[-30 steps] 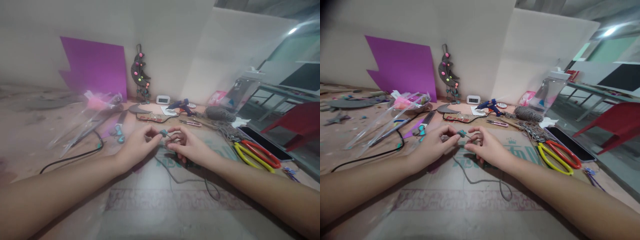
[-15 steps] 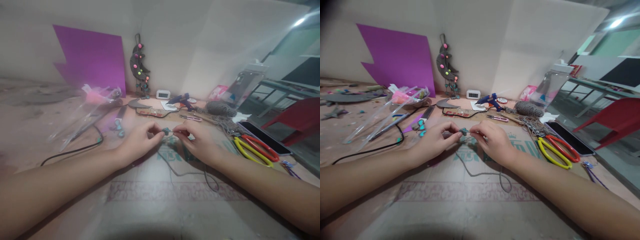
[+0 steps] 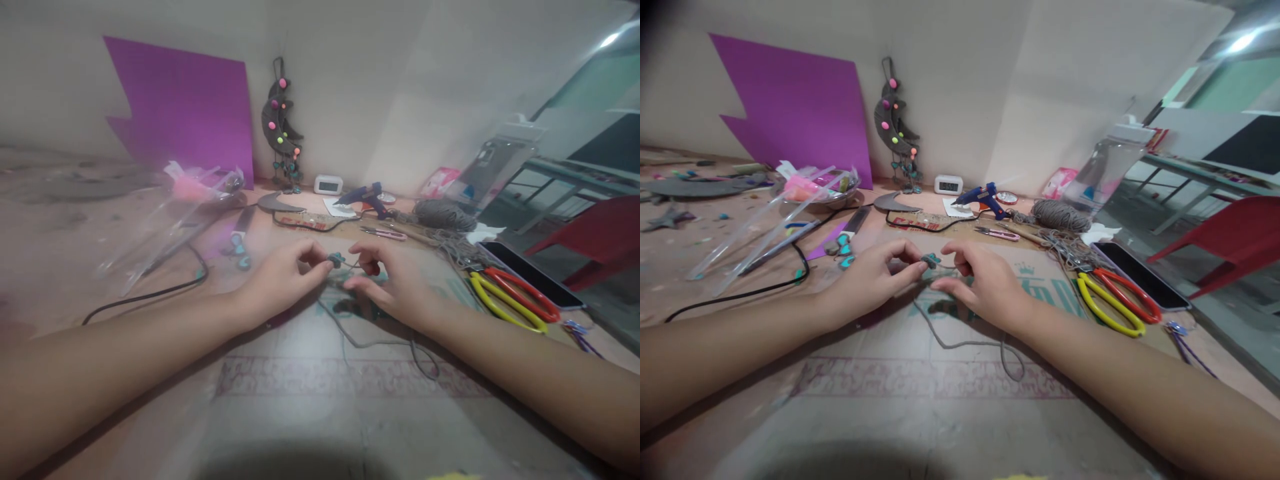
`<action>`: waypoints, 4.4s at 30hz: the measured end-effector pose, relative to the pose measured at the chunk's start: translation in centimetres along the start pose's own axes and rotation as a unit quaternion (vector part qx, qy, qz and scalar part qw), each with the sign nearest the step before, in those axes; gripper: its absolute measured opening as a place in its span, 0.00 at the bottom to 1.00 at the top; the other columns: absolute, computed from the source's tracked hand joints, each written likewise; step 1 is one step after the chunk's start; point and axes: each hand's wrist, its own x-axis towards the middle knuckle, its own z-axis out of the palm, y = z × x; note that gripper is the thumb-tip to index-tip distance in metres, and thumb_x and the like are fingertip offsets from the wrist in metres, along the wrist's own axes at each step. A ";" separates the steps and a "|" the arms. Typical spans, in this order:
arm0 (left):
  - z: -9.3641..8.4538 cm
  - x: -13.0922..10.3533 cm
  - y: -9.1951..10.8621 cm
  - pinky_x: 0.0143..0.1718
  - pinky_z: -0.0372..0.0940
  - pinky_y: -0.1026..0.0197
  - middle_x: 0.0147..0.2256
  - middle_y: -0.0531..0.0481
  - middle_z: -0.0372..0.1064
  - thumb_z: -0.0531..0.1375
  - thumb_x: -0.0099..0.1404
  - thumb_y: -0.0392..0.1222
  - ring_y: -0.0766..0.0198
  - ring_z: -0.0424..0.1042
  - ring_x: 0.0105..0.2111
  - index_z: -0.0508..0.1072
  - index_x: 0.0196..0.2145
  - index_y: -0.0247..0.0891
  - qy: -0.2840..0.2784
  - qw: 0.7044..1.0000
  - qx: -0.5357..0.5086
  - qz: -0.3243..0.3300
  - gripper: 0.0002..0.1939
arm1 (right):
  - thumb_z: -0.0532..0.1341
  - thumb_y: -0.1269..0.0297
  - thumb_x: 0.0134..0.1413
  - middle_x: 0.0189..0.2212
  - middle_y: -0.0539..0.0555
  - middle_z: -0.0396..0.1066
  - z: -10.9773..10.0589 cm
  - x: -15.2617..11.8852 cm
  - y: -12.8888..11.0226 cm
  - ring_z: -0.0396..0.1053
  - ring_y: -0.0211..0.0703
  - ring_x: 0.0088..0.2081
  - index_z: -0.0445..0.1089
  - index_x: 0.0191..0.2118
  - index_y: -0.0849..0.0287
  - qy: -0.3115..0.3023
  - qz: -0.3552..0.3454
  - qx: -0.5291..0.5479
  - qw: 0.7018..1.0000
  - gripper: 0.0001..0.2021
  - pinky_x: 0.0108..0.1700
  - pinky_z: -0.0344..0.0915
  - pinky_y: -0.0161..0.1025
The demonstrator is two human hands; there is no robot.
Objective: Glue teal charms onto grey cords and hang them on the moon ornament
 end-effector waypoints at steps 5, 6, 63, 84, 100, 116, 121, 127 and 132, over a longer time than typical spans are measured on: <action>0.1 0.1 -0.2 0.35 0.64 0.60 0.31 0.54 0.70 0.56 0.66 0.48 0.63 0.70 0.32 0.68 0.33 0.39 -0.001 1.000 -0.018 -0.011 0.10 | 0.61 0.64 0.59 0.26 0.47 0.65 0.5 0.1 0.3 0.63 0.37 0.27 0.66 0.46 0.57 0.047 -0.032 -0.024 0.998 0.10 0.32 0.61 0.35; 0.1 0.1 -0.3 0.35 0.64 0.60 0.31 0.54 0.70 0.56 0.66 0.49 0.63 0.70 0.32 0.68 0.33 0.39 -0.003 1.000 -0.020 -0.013 0.10 | 0.61 0.65 0.60 0.26 0.47 0.66 0.6 0.1 0.4 0.63 0.37 0.26 0.66 0.45 0.57 0.052 -0.036 -0.025 0.998 0.08 0.31 0.61 0.35; 0.1 0.0 0.0 0.36 0.67 0.61 0.34 0.50 0.73 0.60 0.65 0.45 0.64 0.73 0.35 0.70 0.47 0.39 0.035 0.993 -0.110 0.006 0.14 | 0.58 0.64 0.62 0.24 0.48 0.66 0.2 0.3 -0.6 0.62 0.37 0.25 0.68 0.39 0.56 0.025 0.027 0.016 0.999 0.03 0.30 0.60 0.35; 0.2 -0.2 0.5 0.39 0.68 0.61 0.36 0.51 0.74 0.59 0.65 0.41 0.65 0.72 0.35 0.71 0.39 0.38 0.010 0.997 -0.071 0.039 0.06 | 0.54 0.65 0.64 0.26 0.50 0.73 -0.3 0.4 -1.6 0.69 0.38 0.28 0.68 0.33 0.57 -0.034 0.020 0.035 0.999 0.10 0.31 0.63 0.35; 0.1 -0.4 0.9 0.39 0.68 0.59 0.35 0.50 0.74 0.59 0.66 0.43 0.63 0.73 0.35 0.73 0.38 0.38 0.024 0.998 -0.049 0.031 0.07 | 0.55 0.63 0.63 0.24 0.48 0.69 -0.1 0.2 -1.5 0.66 0.37 0.26 0.67 0.36 0.56 -0.037 0.030 0.060 0.997 0.06 0.30 0.61 0.34; 0.0 -0.3 0.5 0.39 0.67 0.61 0.36 0.51 0.72 0.59 0.65 0.40 0.65 0.71 0.35 0.71 0.38 0.37 0.033 0.997 -0.051 0.047 0.05 | 0.54 0.62 0.65 0.29 0.52 0.73 -0.2 0.3 -1.0 0.68 0.41 0.30 0.70 0.37 0.55 -0.009 -0.036 -0.037 0.999 0.09 0.33 0.62 0.38; 0.1 -0.3 0.5 0.37 0.66 0.61 0.34 0.52 0.71 0.60 0.65 0.41 0.66 0.70 0.33 0.71 0.36 0.37 0.038 0.997 -0.047 0.045 0.05 | 0.59 0.62 0.61 0.24 0.49 0.70 -0.3 0.2 -1.3 0.65 0.38 0.26 0.70 0.43 0.58 0.045 -0.049 -0.056 0.996 0.08 0.31 0.61 0.37; 0.1 -0.3 0.4 0.37 0.66 0.61 0.33 0.52 0.71 0.60 0.65 0.40 0.66 0.70 0.33 0.71 0.35 0.37 0.035 0.997 -0.047 0.050 0.04 | 0.57 0.64 0.63 0.27 0.51 0.74 -0.5 0.5 -1.5 0.67 0.38 0.27 0.72 0.35 0.57 0.001 -0.037 -0.088 0.995 0.08 0.30 0.61 0.36; 0.1 -0.3 0.4 0.37 0.66 0.62 0.33 0.52 0.72 0.60 0.65 0.40 0.66 0.71 0.33 0.71 0.36 0.37 0.033 0.997 -0.044 0.053 0.04 | 0.59 0.63 0.62 0.27 0.51 0.75 -0.3 0.4 -1.3 0.68 0.38 0.26 0.73 0.40 0.59 0.027 -0.052 -0.080 0.995 0.07 0.30 0.61 0.35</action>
